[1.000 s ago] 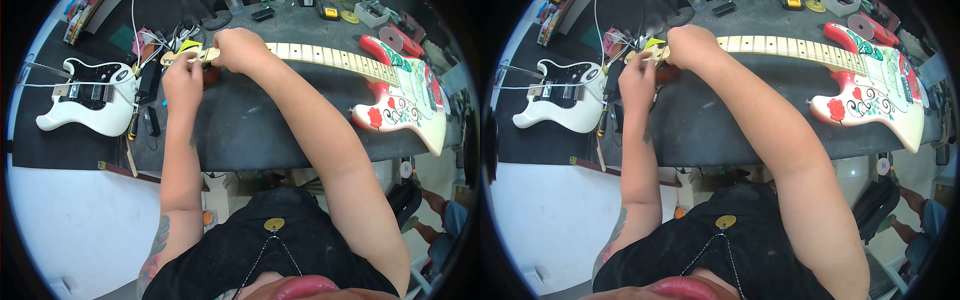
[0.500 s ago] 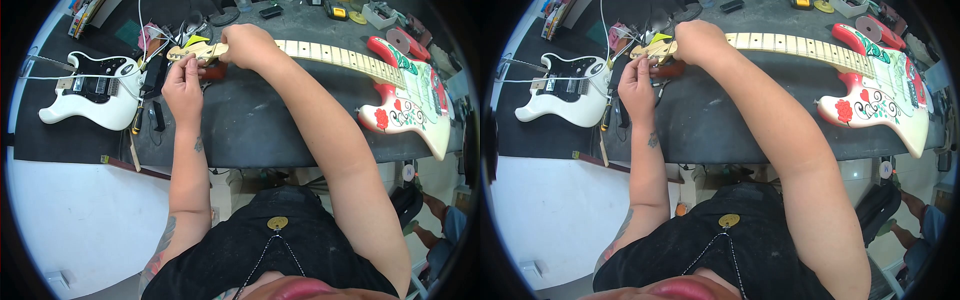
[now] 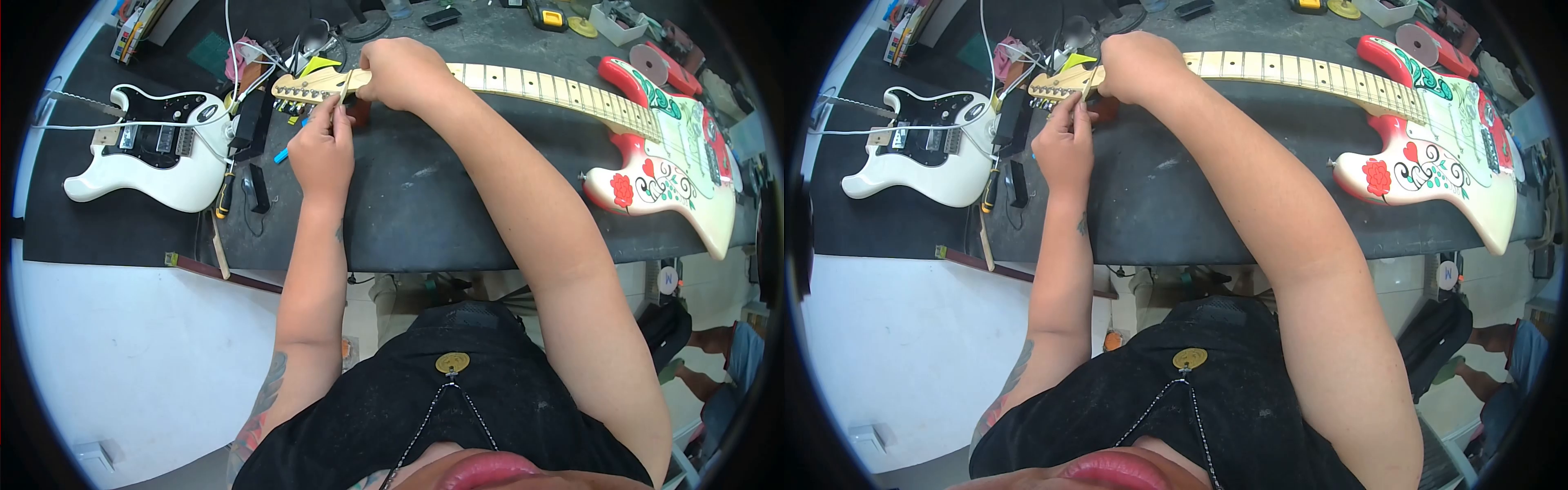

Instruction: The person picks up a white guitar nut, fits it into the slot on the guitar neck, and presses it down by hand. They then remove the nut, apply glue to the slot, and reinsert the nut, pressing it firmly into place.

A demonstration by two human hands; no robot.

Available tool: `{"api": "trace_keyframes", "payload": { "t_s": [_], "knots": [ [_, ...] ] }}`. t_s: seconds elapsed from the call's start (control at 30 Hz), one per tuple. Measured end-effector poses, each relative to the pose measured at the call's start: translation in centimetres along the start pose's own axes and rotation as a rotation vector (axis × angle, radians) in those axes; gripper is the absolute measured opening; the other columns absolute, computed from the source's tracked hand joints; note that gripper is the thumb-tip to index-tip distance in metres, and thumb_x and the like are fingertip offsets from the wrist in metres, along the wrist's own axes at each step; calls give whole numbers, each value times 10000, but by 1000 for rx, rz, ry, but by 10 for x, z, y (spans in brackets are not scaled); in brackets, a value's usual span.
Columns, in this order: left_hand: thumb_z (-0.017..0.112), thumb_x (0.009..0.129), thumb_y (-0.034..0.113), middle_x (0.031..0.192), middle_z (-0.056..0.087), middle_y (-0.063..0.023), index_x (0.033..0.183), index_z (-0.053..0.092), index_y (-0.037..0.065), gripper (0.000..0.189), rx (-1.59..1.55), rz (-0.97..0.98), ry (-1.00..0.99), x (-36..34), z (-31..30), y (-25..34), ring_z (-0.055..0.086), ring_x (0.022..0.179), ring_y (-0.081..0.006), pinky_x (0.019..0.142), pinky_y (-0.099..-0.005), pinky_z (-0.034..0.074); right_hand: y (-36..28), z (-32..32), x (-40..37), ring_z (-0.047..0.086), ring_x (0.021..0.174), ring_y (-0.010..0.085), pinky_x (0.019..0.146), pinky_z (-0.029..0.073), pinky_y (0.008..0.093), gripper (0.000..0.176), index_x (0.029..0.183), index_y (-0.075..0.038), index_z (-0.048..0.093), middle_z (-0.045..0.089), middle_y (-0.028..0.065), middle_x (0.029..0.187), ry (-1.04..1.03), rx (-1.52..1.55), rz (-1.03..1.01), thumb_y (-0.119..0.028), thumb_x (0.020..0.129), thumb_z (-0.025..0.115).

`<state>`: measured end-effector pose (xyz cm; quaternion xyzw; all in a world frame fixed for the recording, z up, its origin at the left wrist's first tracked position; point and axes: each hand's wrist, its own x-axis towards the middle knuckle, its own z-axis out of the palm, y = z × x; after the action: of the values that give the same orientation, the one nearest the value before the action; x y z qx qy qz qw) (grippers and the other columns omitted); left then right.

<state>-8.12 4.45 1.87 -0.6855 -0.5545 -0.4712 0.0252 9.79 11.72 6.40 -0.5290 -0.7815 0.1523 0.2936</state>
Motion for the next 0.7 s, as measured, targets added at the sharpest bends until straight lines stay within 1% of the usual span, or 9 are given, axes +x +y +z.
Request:
{"api": "trace_keyframes", "payload": {
  "t_s": [0.03,0.1,0.2,0.23,0.3,0.5,0.53,0.6,0.7],
  "knots": [
    [709,1051,120,877,836,-128,1189,818,2,211,0,-1,-1,0,0,0,813,755,-211,720,-350,611,0,0,0,783,1090,359,953,617,464,456,1195,-52,807,825,170,1114,-54,-12,24,-292,815,884],
    [708,1037,114,863,823,-146,1199,816,12,220,49,75,-17,2,-1,-2,813,759,-265,723,-371,613,-1,0,1,783,1090,360,952,617,464,451,1194,-53,809,825,170,1114,-61,-14,27,-286,814,881],
    [711,1030,116,862,815,-161,1197,818,12,224,66,112,-34,10,3,-6,806,758,-300,715,-389,610,-2,-1,0,784,1086,358,950,617,463,442,1190,-55,811,825,170,1114,-60,-18,28,-278,813,874],
    [711,1030,116,862,815,-161,1197,818,12,224,67,112,-33,13,3,-4,806,758,-300,715,-389,610,-2,-1,0,784,1084,356,948,618,462,438,1188,-57,812,825,169,1114,-53,-17,29,-274,812,870],
    [715,1030,136,868,808,-182,1180,827,12,224,75,39,-106,19,4,2,797,758,-338,718,-413,611,-2,-2,0,785,1081,353,945,618,459,437,1189,-59,812,825,167,1112,-61,-17,33,-272,811,869],
    [711,1000,132,869,781,-236,1168,840,25,238,95,75,-100,20,1,-5,780,764,-396,732,-455,613,-1,1,1,788,1070,342,933,620,453,429,1176,-64,811,825,165,1095,-60,-19,31,-269,803,869],
    [711,1000,132,869,781,-236,1168,840,25,238,89,81,-102,22,1,-7,780,764,-396,732,-455,613,-1,0,1,788,1069,341,931,621,454,422,1167,-65,813,825,165,1090,-53,-13,25,-268,801,867],
    [706,1025,109,810,808,-155,1262,819,21,277,199,129,-134,22,1,-12,799,719,-224,726,-345,597,0,-1,3,788,1069,339,932,621,455,420,1162,-66,814,825,165,1092,-62,-16,36,-275,802,869],
    [693,1022,128,812,794,-177,1276,817,28,300,198,106,-169,34,6,-7,787,709,-235,726,-362,597,-3,-4,1,787,1069,337,932,621,456,414,1155,-66,815,825,163,1096,-104,-5,50,-280,805,870]
  ]
}}
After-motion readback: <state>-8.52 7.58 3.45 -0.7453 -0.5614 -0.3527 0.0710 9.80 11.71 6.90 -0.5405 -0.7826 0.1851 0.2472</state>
